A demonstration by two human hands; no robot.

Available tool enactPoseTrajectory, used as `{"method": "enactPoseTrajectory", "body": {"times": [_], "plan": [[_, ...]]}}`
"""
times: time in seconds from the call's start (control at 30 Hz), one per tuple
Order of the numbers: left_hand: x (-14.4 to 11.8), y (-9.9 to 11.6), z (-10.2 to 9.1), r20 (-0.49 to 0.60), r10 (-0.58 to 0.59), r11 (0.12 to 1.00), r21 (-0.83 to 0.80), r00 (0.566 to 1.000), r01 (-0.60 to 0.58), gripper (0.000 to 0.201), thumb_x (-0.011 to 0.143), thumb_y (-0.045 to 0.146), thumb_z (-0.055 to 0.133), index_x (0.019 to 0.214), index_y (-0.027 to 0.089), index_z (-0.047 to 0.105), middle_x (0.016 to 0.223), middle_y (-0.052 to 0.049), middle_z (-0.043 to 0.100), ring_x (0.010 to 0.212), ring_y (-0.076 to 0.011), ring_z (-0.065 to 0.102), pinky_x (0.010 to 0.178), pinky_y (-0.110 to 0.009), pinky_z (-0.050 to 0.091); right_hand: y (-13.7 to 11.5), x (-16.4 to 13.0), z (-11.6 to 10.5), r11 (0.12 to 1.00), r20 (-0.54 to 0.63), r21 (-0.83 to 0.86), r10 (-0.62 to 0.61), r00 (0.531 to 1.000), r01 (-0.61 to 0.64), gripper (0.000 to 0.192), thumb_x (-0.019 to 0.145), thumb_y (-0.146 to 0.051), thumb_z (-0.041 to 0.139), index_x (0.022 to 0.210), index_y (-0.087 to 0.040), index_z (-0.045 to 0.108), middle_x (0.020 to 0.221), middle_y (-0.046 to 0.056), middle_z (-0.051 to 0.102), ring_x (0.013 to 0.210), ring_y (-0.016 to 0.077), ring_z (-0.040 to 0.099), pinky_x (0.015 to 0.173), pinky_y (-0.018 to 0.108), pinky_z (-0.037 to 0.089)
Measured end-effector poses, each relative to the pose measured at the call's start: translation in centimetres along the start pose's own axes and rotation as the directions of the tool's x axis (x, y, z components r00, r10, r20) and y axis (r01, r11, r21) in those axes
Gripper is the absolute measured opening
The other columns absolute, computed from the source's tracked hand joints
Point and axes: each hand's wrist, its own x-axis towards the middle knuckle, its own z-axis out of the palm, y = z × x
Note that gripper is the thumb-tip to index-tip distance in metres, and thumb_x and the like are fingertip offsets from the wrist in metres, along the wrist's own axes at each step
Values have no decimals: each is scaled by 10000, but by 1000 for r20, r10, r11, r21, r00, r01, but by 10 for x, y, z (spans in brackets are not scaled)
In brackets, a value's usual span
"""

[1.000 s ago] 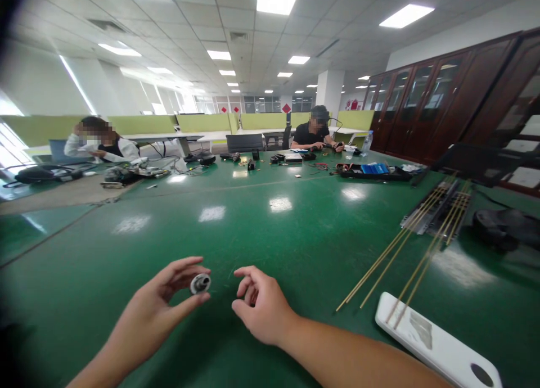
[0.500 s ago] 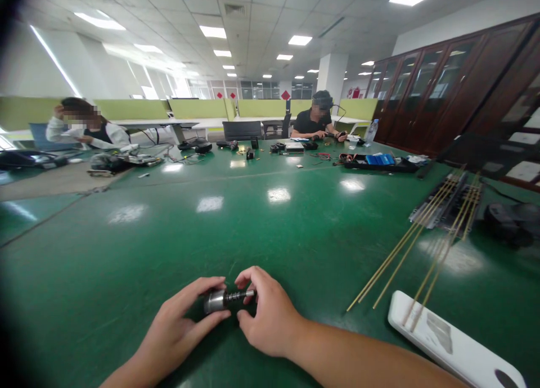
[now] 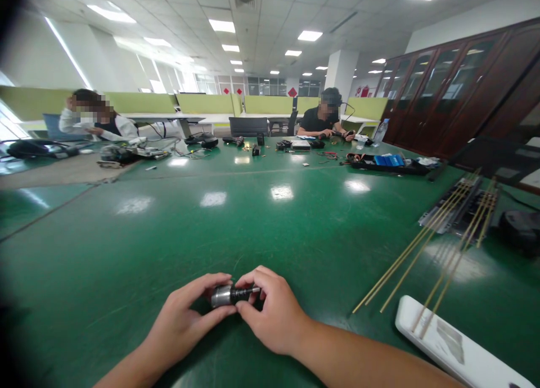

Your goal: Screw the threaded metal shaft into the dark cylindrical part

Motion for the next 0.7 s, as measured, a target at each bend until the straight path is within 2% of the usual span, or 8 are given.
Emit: {"method": "enactPoseTrajectory", "body": {"times": [0.3, 0.7], "plan": [[2, 2, -2, 39, 26, 999, -39, 999, -25, 310, 896, 288, 729, 1176, 297, 594, 1100, 2, 663, 1007, -145, 636, 897, -243, 504, 0, 2, 0, 999, 3, -41, 24, 1000, -24, 207, 796, -124, 704, 964, -243, 727, 868, -21, 688, 794, 145, 626, 735, 268, 455], [2, 2, -1, 30, 41, 999, -28, 999, -40, 332, 877, 293, 752, 1172, 295, 598, 1098, 0, 668, 1012, -148, 644, 908, -242, 515, 0, 2, -1, 998, 17, -27, 59, 998, -58, 163, 813, -162, 702, 952, -235, 750, 862, -10, 712, 799, 154, 641, 755, 267, 465]]}}
